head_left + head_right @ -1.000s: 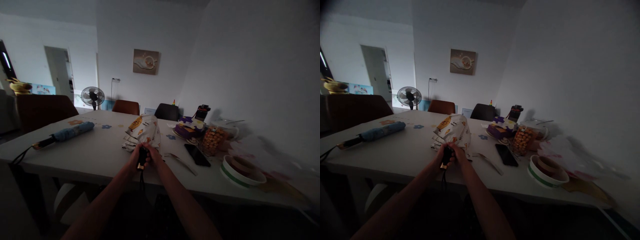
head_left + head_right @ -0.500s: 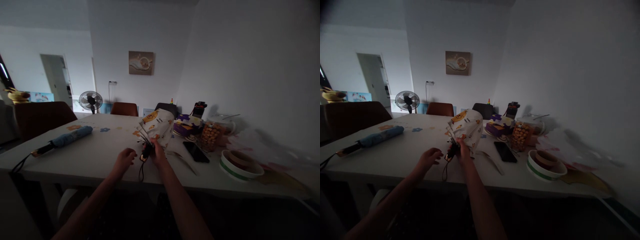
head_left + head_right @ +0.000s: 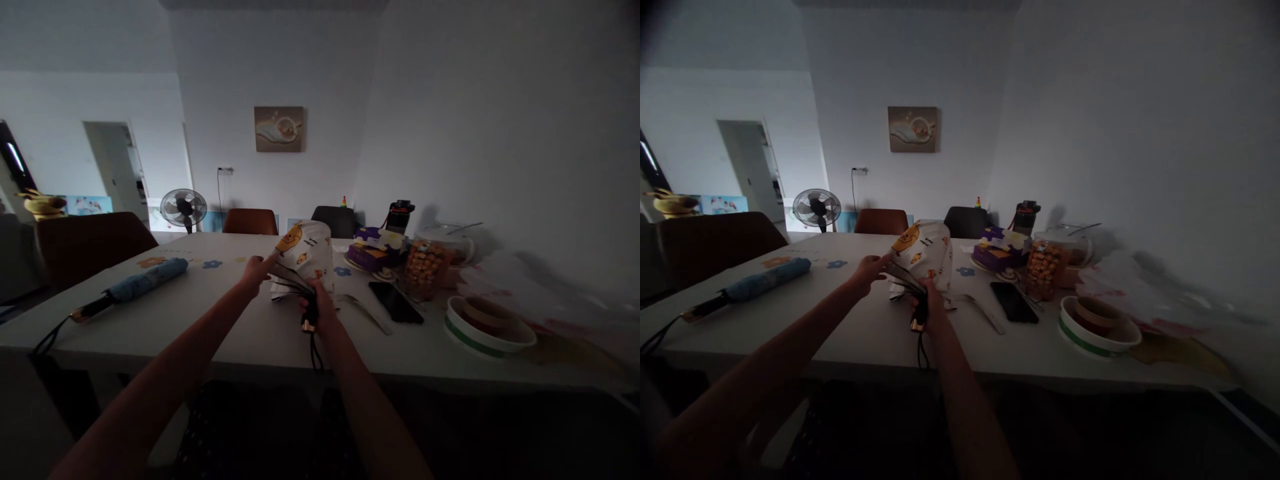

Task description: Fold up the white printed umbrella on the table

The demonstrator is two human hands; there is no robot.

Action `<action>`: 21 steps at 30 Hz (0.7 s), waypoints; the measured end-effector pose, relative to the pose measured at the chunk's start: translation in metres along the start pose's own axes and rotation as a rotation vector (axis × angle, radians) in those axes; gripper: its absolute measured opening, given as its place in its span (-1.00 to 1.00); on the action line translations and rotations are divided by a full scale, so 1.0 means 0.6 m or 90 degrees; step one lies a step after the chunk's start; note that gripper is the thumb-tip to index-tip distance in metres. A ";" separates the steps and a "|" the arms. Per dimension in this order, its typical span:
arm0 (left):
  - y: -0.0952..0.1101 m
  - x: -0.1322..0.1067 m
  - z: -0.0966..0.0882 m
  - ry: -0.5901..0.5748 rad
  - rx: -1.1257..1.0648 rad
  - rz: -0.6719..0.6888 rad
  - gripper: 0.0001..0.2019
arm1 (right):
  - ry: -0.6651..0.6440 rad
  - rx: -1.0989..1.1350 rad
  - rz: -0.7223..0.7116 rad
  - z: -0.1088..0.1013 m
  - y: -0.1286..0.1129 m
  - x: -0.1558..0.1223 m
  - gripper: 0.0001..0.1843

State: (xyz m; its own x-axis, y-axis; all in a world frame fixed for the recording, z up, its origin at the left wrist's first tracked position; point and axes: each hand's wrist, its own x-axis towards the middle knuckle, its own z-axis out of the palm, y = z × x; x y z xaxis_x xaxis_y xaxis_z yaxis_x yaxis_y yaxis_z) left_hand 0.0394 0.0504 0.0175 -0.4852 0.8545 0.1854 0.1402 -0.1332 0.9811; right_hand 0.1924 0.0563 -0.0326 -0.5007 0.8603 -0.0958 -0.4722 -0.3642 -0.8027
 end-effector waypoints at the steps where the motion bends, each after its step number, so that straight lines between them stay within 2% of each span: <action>1: 0.002 0.005 -0.001 -0.006 0.031 -0.007 -0.73 | 0.015 -0.007 -0.009 0.001 0.001 -0.001 -0.76; 3: 0.009 0.012 -0.006 -0.005 0.062 -0.002 -0.76 | 0.045 -0.022 -0.016 0.002 0.002 -0.001 -0.79; 5: 0.023 0.015 -0.016 -0.018 -0.014 -0.014 -0.84 | 0.042 -0.031 -0.005 0.004 0.003 -0.002 -0.78; 6: 0.032 0.015 -0.022 -0.048 -0.087 -0.035 -0.88 | 0.032 -0.032 0.007 0.005 0.003 -0.002 -0.77; 8: 0.051 0.010 -0.033 -0.164 -0.247 -0.081 -0.90 | 0.014 -0.036 0.029 0.008 0.003 -0.004 -0.72; 10: 0.062 0.000 -0.040 -0.296 -0.367 -0.091 -0.86 | 0.014 -0.059 0.045 0.012 0.003 -0.007 -0.66; 12: 0.059 -0.012 -0.039 -0.373 -0.435 -0.056 -0.86 | 0.021 -0.098 0.059 0.015 0.005 -0.011 -0.57; 13: 0.051 -0.017 -0.035 -0.389 -0.458 -0.036 -0.86 | 0.018 -0.117 0.063 0.017 0.007 -0.013 -0.51; 16: 0.016 -0.028 -0.017 -0.382 -0.482 -0.007 -0.88 | 0.005 -0.159 0.072 0.016 0.014 -0.012 -0.40; 18: -0.008 -0.031 -0.003 -0.323 -0.442 0.003 -0.78 | 0.013 -0.178 0.062 0.014 0.020 -0.008 -0.37; 21: -0.033 -0.036 0.014 -0.182 -0.343 0.072 -0.52 | 0.053 -0.217 0.031 0.013 0.029 -0.001 -0.36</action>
State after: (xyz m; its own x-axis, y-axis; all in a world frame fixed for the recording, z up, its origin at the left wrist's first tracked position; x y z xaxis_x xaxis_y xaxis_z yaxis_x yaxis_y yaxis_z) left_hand 0.0542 0.0390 -0.0065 -0.2315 0.9113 0.3404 -0.3153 -0.4013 0.8600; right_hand 0.1791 0.0466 -0.0419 -0.4491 0.8762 -0.1747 -0.1734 -0.2773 -0.9450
